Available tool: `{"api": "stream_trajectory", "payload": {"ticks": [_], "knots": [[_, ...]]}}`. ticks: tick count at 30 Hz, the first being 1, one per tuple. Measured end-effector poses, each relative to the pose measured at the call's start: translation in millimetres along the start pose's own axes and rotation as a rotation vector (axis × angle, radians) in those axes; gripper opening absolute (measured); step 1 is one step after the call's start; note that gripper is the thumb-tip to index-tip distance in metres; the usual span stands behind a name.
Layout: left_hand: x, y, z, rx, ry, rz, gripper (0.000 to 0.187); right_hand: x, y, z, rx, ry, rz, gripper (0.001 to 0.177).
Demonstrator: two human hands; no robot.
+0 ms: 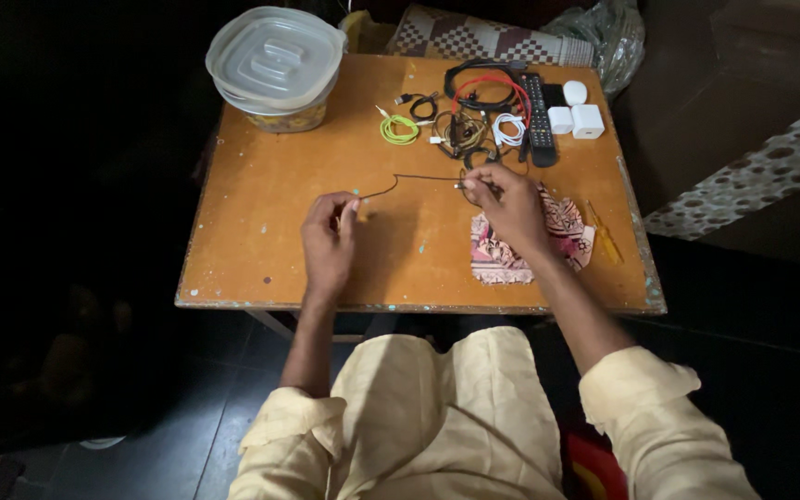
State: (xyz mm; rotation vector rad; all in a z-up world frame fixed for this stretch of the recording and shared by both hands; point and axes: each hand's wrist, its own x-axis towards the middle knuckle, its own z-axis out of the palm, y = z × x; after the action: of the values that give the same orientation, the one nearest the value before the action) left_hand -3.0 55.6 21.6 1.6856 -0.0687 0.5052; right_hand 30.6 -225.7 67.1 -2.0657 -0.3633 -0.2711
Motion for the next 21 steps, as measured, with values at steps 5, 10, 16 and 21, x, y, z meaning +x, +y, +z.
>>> {"api": "stream_trajectory", "payload": {"ticks": [5, 10, 16, 21], "knots": [[2.2, 9.7, -9.1, 0.106, 0.032, 0.138, 0.009, 2.8, -3.6, -6.1, -0.177, 0.084, -0.063, 0.011], [1.7, 14.5, -16.2, 0.151, 0.091, 0.117, 0.01, 11.0, 10.2, -9.1, -0.06, 0.176, -0.114, 0.014], [-3.0, 6.6, -17.1, -0.03, -0.016, -0.147, 0.018, 25.0, 15.3, -2.7, 0.062, 0.216, 0.001, 0.018], [-10.3, -10.3, -17.4, -0.286, -0.464, -0.378, 0.032, 66.5, 32.8, -18.7, 0.17, 0.348, 0.021, 0.023]]}}
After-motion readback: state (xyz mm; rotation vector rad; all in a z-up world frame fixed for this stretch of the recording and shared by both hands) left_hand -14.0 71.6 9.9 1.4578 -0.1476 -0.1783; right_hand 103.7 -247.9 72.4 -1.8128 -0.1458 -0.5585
